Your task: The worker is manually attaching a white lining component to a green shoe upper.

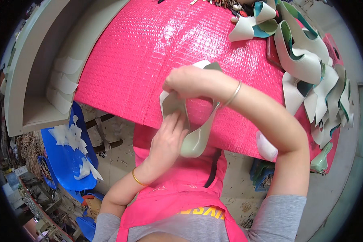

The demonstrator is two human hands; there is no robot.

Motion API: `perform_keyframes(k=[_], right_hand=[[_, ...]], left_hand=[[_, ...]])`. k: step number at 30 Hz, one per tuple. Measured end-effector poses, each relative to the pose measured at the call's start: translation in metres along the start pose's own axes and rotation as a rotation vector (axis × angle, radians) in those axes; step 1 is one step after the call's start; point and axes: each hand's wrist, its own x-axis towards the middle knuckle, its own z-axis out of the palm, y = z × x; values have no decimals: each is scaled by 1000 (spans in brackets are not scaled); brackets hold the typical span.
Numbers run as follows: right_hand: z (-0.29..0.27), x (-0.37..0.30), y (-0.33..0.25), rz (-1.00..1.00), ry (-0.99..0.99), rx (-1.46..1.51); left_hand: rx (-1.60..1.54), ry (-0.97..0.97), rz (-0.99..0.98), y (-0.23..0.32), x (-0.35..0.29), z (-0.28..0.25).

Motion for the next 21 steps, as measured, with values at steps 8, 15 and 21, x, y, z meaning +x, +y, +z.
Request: perform_keyframes(k=[8,15,21], right_hand=[[3,7,0,-20,74,-109],[1,31,7,73,-153,-127],[4,36,6,-30,-30,-234]], left_hand=[[125,-128,-34,3,2,3],[241,-87,25,-4,-1,10],[325,-85,17,-3,8,12]])
